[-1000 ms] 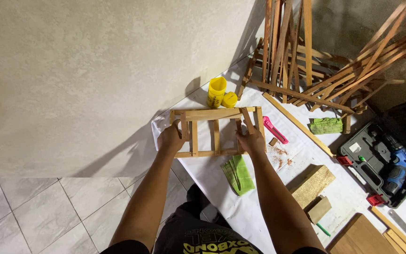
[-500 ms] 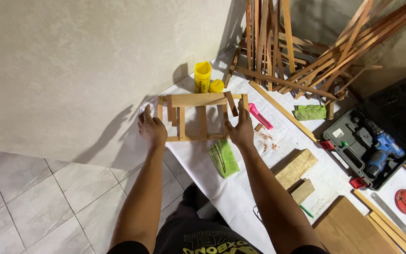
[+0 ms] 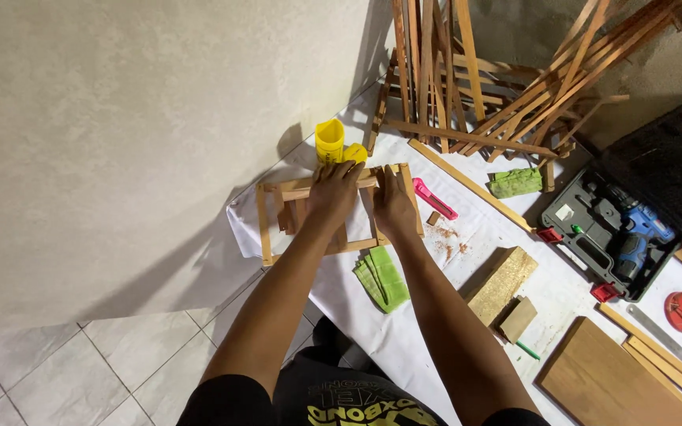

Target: The person assembles a small wooden frame at a workbench. They position wood strips on a base board, hammer nails to fasten the joints, fit pieces together, cut a wood strip with a circular saw, and sand a wooden board by hand.

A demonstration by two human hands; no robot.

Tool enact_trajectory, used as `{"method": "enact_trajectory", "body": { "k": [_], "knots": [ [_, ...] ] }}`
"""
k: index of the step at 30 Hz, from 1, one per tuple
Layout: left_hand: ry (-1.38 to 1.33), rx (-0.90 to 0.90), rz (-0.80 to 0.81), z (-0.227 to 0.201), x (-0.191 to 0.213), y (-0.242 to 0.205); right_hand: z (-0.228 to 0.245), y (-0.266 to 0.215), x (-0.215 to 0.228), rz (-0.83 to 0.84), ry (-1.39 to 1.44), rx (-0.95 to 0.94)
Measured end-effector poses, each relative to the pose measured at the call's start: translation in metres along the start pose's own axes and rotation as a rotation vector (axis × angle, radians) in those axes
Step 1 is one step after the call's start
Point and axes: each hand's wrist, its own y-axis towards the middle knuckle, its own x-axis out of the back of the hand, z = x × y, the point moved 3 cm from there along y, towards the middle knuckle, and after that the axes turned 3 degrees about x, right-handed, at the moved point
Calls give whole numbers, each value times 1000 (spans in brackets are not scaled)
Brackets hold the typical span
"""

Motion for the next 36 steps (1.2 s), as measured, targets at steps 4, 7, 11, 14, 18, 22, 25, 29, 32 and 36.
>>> {"method": "enact_trajectory", "body": {
  "k": [4,7,11,14,18,22,25,29,32,36],
  "knots": [
    [6,17,33,1,3,2,3,1,-3,8,29,-72],
    [-35,26,42,-3,11,3,3,2,-3,-21,-19,-31],
    [-69,2,-23,-20,17,3,12,-3,12,-14,-58,-4],
    [-104,-33,-62,-49,22,1,23,-16,43,-21,-27,-85],
    [-179,-129,-66,-106,32,-7,-7,-53,80,-143,-23,-29],
    [-243,-228,-40,-174,15,-20,-27,-98,144,-183,-32,-153],
    [-281,-301,-48,-239,-6,-37,-64,-142,188,-258,-104,-109],
    [-334,-334,-43,-337,-35,-71,-115,-215,252,-287,-146,-156],
    [-371,-340,-2,-406,-52,-99,-154,-270,291,-315,-199,-165],
    [-432,-361,82,-477,-78,-123,-195,-327,334,-325,-267,-227]
  ]
}}
